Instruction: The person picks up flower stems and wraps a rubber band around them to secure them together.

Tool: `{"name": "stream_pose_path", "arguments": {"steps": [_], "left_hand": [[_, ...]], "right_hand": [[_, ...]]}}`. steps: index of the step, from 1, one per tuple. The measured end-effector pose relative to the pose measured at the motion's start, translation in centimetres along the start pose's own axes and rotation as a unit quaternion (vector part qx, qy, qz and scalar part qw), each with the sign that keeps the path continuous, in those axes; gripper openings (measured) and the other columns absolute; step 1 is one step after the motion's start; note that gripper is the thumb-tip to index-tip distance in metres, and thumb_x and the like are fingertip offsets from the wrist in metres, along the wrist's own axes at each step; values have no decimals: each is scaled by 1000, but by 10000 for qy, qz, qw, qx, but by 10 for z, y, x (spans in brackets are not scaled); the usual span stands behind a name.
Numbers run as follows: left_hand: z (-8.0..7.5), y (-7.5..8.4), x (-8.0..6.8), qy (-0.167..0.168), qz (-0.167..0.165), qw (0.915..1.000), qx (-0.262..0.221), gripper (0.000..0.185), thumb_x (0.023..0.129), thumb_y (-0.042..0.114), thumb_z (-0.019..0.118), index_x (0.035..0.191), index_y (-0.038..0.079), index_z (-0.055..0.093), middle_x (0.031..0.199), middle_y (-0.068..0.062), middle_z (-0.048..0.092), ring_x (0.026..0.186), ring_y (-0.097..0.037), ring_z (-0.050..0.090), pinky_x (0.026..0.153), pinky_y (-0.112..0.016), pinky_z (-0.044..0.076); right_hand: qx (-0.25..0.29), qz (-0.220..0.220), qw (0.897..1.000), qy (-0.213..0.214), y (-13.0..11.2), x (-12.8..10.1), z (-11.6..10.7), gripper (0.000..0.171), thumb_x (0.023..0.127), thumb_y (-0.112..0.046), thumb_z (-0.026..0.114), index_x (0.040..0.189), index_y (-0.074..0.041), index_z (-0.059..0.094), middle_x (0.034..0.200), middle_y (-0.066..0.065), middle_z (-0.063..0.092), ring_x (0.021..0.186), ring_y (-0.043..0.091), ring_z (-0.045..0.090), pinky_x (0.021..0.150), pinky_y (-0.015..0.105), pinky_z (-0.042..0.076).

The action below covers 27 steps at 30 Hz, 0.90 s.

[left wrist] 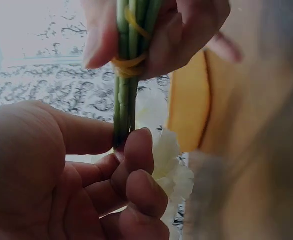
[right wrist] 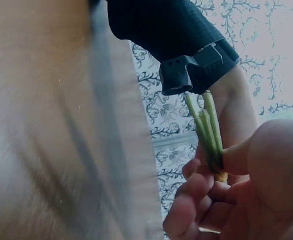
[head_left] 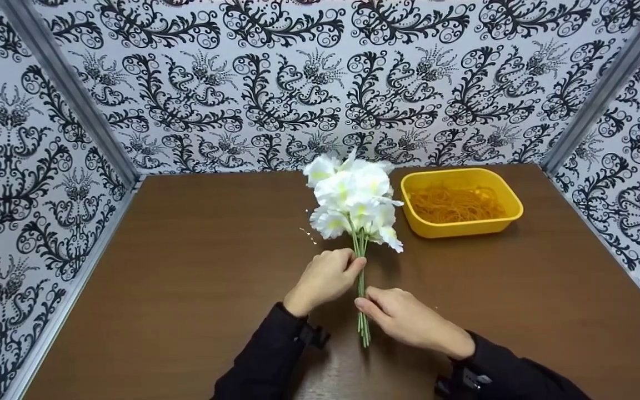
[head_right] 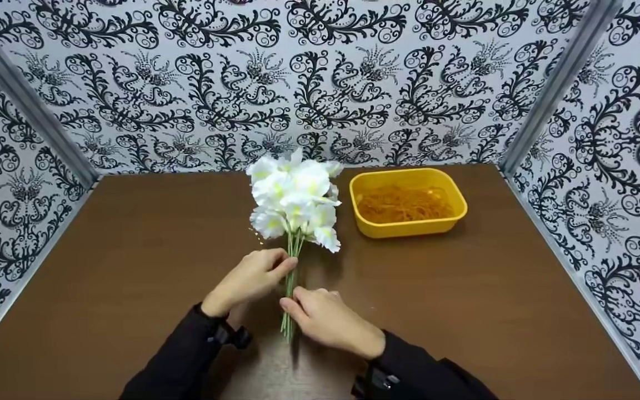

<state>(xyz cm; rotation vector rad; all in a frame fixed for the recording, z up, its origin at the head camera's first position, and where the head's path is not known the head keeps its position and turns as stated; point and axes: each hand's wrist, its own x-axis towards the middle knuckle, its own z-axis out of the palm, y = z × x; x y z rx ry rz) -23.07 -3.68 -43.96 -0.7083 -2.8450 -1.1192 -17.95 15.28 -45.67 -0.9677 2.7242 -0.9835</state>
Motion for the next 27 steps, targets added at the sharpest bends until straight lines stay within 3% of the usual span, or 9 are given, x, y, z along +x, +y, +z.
{"name": "stream_pose_path", "arguments": {"steps": [2, 3, 5, 7, 14, 24, 27], "left_hand": [[5, -5, 2, -113, -94, 9999, 33, 30, 104, 26, 57, 76, 15, 57, 62, 7, 42, 56, -13, 44, 54, -27, 37], [8, -7, 3, -185, -147, 9997, 69, 30, 104, 26, 57, 76, 15, 57, 62, 6, 42, 56, -13, 45, 54, -28, 37], [13, -12, 5, -321, -237, 9991, 143, 31, 104, 27, 57, 75, 15, 56, 62, 5, 43, 57, -14, 46, 56, -29, 38], [18, -16, 6, -432, -310, 9984, 212, 32, 104, 27, 56, 75, 15, 55, 63, 4, 43, 58, -16, 48, 57, -31, 40], [30, -25, 10, -802, -399, 9952, 380, 33, 107, 26, 51, 76, 13, 52, 65, 0, 45, 65, -22, 53, 64, -39, 46], [37, -29, 9, -1051, -509, 9929, 226, 33, 107, 25, 50, 76, 15, 51, 65, 0, 44, 65, -21, 52, 63, -38, 45], [38, -30, 9, -1068, -536, 9926, 193, 33, 107, 26, 51, 76, 15, 52, 65, 0, 45, 65, -21, 53, 63, -39, 47]], "right_hand": [[-106, 119, 9998, -142, 3, 1, 2, 33, 110, -37, 44, 83, -20, 52, 66, -17, 39, 65, 4, 46, 82, 46, 51], [-154, 190, 9994, -232, 4, 1, 3, 34, 110, -39, 43, 83, -21, 53, 67, -17, 41, 67, 4, 48, 90, 57, 49], [-191, 327, 9983, -435, 9, 2, 6, 35, 110, -42, 41, 84, -21, 53, 69, -16, 44, 71, 4, 51, 97, 76, 36], [-179, 471, 9969, -606, 13, 3, 8, 36, 109, -43, 41, 84, -21, 54, 70, -15, 46, 75, 5, 54, 98, 85, 26], [-457, 378, 9953, -762, 22, 4, 16, 34, 109, -37, 46, 83, -19, 58, 71, -15, 51, 78, 13, 63, 97, 90, 13], [-1230, 75, 9903, -650, 23, 3, 22, 34, 107, -37, 50, 80, -19, 60, 72, -11, 58, 83, 23, 68, 97, 88, 19], [-1397, 41, 9883, -615, 22, 2, 23, 34, 107, -36, 51, 79, -19, 59, 71, -10, 59, 81, 21, 68, 98, 83, 26]]}}
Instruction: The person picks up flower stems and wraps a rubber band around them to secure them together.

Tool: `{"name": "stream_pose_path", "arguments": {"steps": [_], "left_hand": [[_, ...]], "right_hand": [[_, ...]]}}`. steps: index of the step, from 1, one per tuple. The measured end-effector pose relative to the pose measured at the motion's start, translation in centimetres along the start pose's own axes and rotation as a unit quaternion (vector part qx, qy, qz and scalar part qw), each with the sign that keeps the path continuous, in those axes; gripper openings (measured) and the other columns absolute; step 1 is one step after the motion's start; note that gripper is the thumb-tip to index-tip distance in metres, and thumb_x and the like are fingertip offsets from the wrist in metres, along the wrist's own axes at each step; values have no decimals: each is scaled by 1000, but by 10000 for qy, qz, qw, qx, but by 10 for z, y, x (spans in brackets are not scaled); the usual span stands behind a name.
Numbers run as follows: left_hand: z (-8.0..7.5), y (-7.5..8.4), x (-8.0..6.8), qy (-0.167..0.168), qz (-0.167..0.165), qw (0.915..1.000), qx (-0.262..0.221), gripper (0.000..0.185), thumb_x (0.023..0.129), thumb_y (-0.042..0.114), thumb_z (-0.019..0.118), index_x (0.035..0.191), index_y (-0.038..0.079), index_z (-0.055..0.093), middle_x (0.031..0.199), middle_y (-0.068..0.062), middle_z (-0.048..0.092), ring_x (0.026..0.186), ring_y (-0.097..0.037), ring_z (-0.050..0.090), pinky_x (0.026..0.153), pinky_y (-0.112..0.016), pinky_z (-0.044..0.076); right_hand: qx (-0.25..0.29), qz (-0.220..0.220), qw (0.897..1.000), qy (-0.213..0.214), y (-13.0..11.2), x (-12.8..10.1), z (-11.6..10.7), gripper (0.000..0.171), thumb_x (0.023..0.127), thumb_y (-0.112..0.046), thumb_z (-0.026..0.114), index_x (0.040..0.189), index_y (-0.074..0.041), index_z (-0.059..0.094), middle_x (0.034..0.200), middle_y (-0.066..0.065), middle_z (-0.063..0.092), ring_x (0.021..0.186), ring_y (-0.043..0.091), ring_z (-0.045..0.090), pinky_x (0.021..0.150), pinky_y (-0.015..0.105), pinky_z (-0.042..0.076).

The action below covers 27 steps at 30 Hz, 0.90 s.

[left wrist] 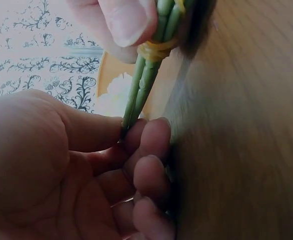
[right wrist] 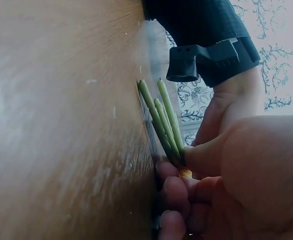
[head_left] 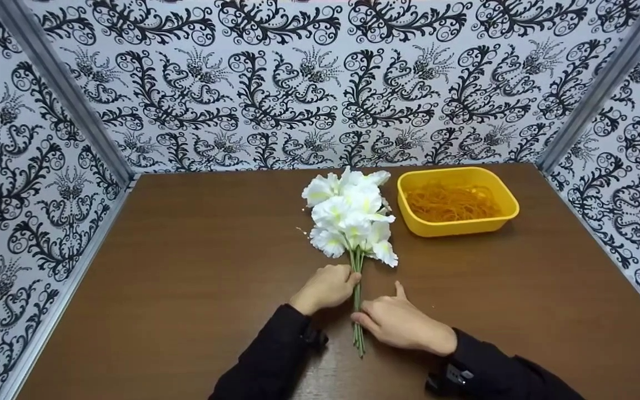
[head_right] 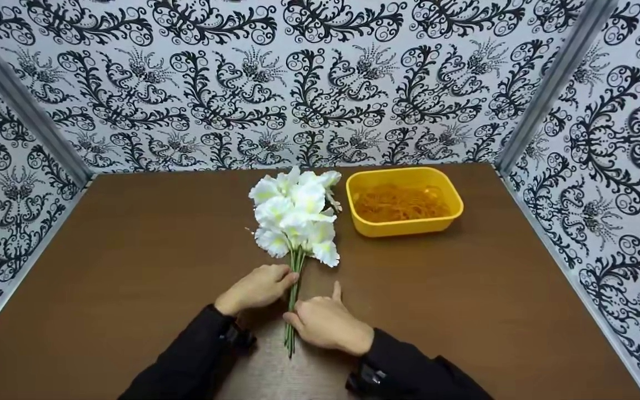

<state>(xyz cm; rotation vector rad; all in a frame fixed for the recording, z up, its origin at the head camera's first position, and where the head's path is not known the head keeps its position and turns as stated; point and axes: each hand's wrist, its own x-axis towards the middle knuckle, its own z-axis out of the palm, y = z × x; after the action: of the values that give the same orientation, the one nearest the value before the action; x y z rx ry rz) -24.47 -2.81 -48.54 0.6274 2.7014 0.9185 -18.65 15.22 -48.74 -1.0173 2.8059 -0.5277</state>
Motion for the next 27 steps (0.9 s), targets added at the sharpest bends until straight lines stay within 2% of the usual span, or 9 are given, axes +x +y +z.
{"name": "stream_pose_path", "arguments": {"steps": [2, 4, 6, 10, 14, 21, 25, 27], "left_hand": [[0, -1, 0, -7, -8, 10000, -7, 32, 107, 26, 51, 76, 14, 53, 65, 0, 45, 65, -21, 53, 63, -39, 47], [0, -1, 0, -10, -3, 10000, -10, 32, 107, 26, 51, 77, 14, 53, 66, -1, 46, 65, -21, 53, 64, -39, 48], [0, -1, 1, -12, 1, 10000, -11, 31, 107, 26, 51, 78, 14, 54, 66, -1, 47, 65, -20, 53, 64, -39, 48], [1, -1, 0, -9, 6, 10000, -28, 31, 107, 26, 51, 78, 14, 54, 67, -1, 48, 66, -21, 54, 65, -40, 49], [1, -1, 1, 27, 26, 10000, -29, 32, 106, 25, 51, 76, 14, 54, 67, -1, 49, 66, -21, 53, 64, -39, 48], [0, 1, 1, 136, 23, 9999, -73, 34, 106, 25, 53, 75, 13, 51, 64, 1, 43, 62, -19, 49, 60, -35, 44], [-2, 6, -5, 113, -139, 9998, 13, 37, 106, 32, 53, 74, 12, 52, 64, 0, 44, 61, -19, 49, 59, -35, 43], [-7, 9, -12, 105, -214, 9993, 280, 40, 105, 38, 52, 76, 11, 53, 64, -1, 46, 60, -19, 50, 59, -35, 44]], "right_hand": [[-112, -5, 9999, 24, -1, 0, 0, 34, 107, -37, 51, 77, -20, 58, 69, -11, 57, 77, 18, 66, 94, 75, 34], [-174, 1, 9998, 54, -2, -1, 0, 35, 106, -37, 52, 75, -21, 56, 66, -12, 53, 71, 15, 62, 83, 60, 41], [-158, -3, 9999, 65, -2, -1, 1, 37, 106, -37, 52, 73, -22, 54, 63, -13, 49, 65, 13, 58, 72, 49, 41], [103, -16, 9999, -23, 0, 0, 1, 37, 107, -35, 52, 72, -21, 53, 62, -11, 45, 60, 14, 57, 56, 37, 44], [281, 1, 9995, -106, 1, 1, 1, 37, 107, -33, 51, 72, -20, 53, 62, -9, 45, 59, 16, 58, 50, 34, 45], [57, 27, 10000, -39, 4, 0, -2, 37, 107, -39, 50, 75, -20, 55, 62, -7, 47, 58, 17, 57, 48, 35, 43], [4, 61, 10000, -54, 6, -5, -11, 34, 105, -41, 54, 78, -20, 56, 64, -8, 48, 58, 15, 56, 48, 35, 43], [41, 64, 10000, -33, 6, -8, -20, 32, 105, -41, 55, 81, -20, 59, 67, -10, 50, 59, 12, 55, 49, 33, 43]]}}
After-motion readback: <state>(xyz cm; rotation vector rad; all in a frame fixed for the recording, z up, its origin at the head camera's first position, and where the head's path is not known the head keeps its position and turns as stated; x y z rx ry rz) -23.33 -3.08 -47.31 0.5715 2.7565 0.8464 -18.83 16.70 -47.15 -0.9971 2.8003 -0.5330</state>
